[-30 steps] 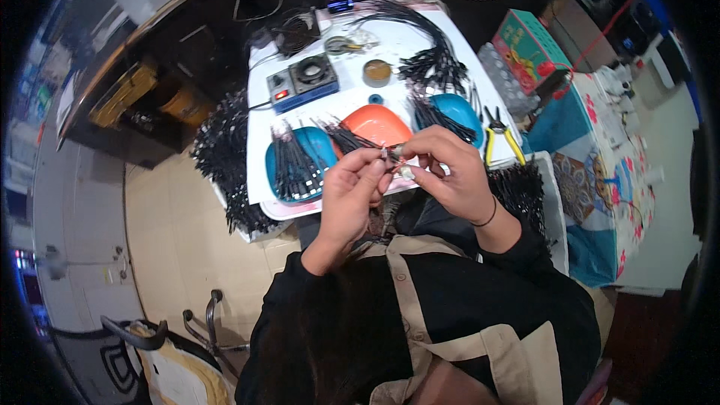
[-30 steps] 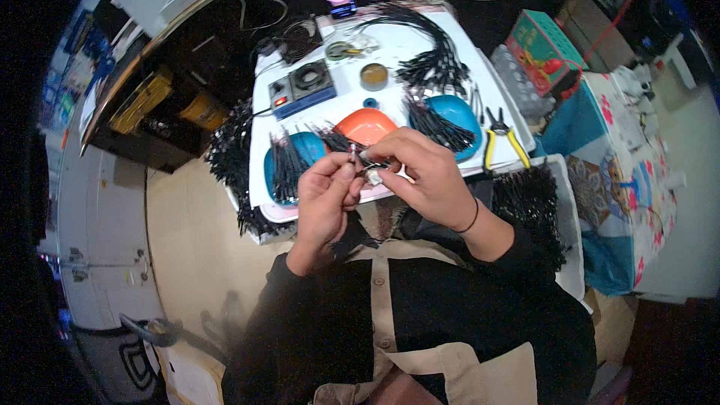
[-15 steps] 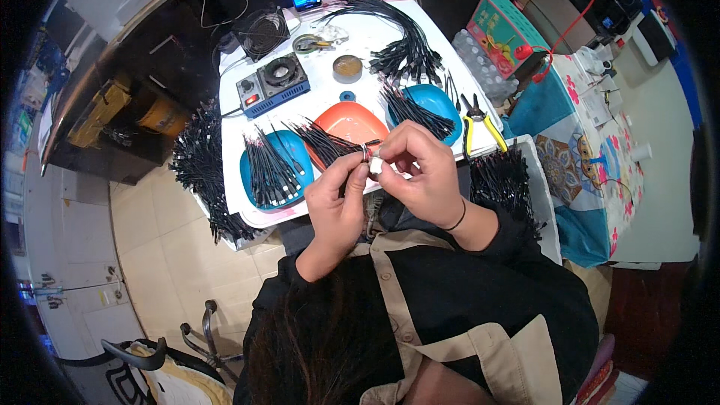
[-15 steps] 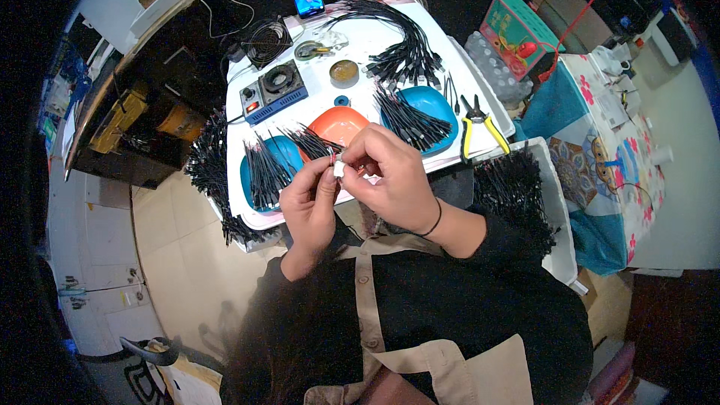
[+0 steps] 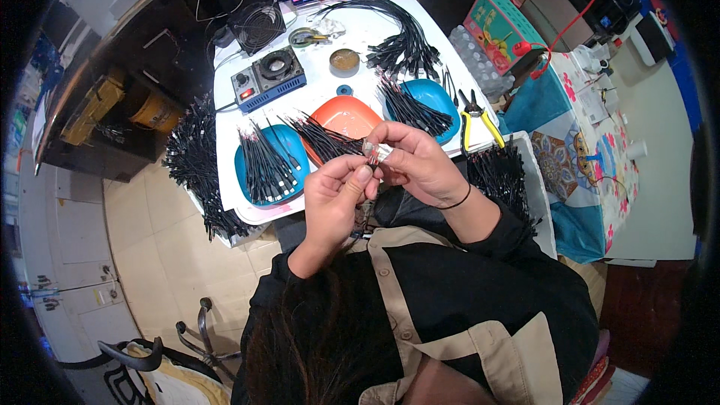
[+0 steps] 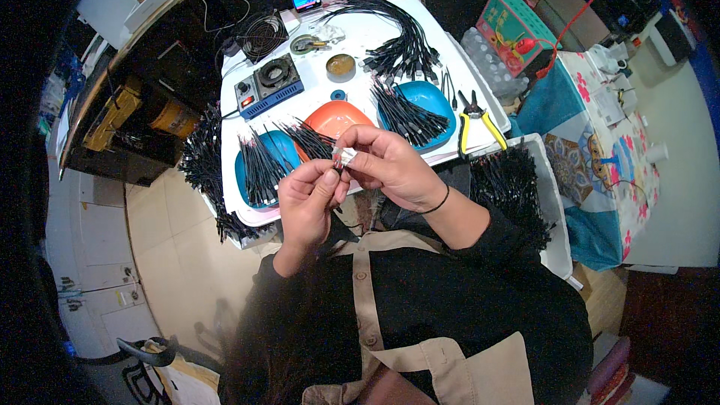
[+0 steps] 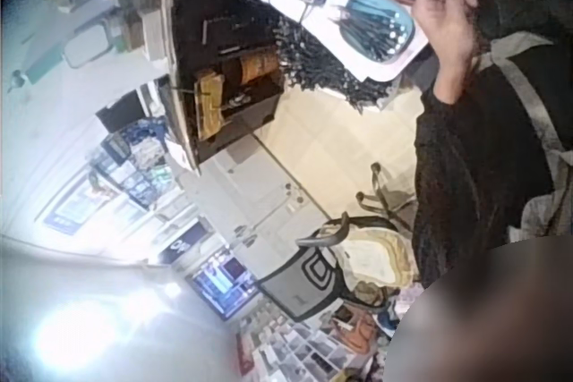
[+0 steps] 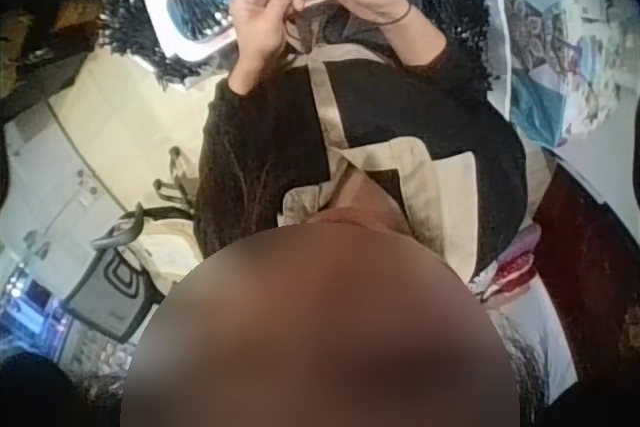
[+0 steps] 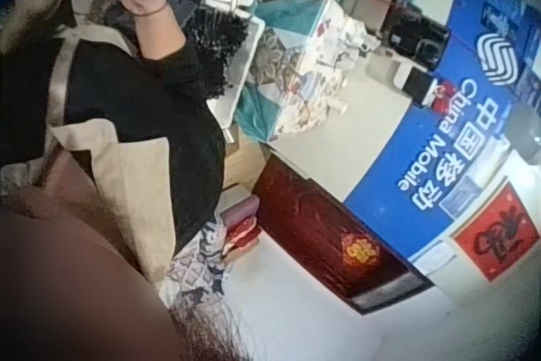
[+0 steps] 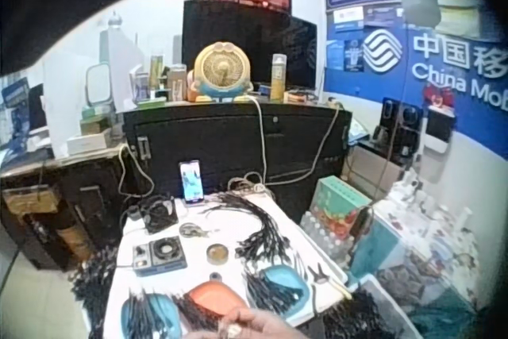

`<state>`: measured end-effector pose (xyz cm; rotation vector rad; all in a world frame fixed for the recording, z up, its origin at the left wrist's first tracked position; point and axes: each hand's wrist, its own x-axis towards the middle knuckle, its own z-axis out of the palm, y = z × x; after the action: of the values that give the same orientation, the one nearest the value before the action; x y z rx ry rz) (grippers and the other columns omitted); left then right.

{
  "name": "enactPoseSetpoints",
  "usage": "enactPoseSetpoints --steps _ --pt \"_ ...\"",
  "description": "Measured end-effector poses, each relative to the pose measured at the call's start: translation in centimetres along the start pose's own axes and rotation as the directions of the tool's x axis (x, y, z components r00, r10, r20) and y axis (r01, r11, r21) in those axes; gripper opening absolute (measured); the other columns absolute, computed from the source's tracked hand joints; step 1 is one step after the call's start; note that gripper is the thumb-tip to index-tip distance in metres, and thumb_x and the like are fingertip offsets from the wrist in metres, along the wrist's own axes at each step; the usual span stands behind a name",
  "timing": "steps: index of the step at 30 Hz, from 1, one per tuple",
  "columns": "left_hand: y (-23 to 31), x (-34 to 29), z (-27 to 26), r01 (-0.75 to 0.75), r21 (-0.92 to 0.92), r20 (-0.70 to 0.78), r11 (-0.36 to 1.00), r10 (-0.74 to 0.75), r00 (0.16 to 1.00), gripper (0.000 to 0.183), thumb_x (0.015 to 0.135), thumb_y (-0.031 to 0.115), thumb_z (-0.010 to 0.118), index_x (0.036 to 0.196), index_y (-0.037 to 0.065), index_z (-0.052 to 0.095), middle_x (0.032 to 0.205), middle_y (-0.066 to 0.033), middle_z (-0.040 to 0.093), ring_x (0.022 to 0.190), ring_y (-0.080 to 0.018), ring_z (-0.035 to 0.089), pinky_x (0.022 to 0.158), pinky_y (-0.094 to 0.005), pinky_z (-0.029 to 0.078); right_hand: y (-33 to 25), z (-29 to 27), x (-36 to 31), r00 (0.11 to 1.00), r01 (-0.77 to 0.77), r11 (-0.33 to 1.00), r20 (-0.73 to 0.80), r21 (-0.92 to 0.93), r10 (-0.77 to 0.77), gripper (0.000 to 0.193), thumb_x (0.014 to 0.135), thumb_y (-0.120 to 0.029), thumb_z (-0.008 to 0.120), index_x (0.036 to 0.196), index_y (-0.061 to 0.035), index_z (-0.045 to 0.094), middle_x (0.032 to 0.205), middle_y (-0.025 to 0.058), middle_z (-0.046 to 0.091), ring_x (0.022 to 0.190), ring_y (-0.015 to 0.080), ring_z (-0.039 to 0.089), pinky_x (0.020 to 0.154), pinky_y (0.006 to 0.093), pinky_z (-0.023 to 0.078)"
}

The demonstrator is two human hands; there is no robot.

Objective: The person repeatedly picks black wire-like components from bowls on a table, strips or adjusts the ends, and places them into a white bin. The person uses pliers and a small heating device during the process. The task continues throughout the clip with consistent hand movements and tool use.

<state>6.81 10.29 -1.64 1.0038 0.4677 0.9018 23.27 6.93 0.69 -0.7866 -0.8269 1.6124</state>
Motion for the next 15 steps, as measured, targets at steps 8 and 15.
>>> enactPoseSetpoints --steps 8,15 --pt "-0.3 0.6 -0.5 0.121 -0.058 0.036 0.991 -0.119 0.992 0.017 0.094 0.005 0.054 0.101 -0.009 0.060 0.075 -0.0091 0.062 0.052 -0.0051 0.039 0.048 -0.0189 0.028 1.3 -1.5 0.5 0.996 -0.080 0.996 -0.031 -0.026 0.079 0.013 0.094 -0.014 0.058 0.102 -0.0045 0.053 0.085 -0.0010 0.057 0.070 0.0024 0.055 0.051 0.0139 0.035" --pt "-0.7 0.9 -1.1 0.150 -0.074 0.059 0.986 -0.145 0.988 0.017 0.094 0.005 0.056 0.102 -0.007 0.064 0.074 -0.0065 0.063 0.056 -0.0038 0.043 0.050 -0.0176 0.032 2.5 -2.2 1.3 0.991 -0.125 0.965 0.077 0.229 0.109 0.025 0.095 -0.014 0.054 0.116 -0.0059 0.044 0.095 0.0026 0.052 0.070 0.0094 0.059 0.055 0.0180 0.042"
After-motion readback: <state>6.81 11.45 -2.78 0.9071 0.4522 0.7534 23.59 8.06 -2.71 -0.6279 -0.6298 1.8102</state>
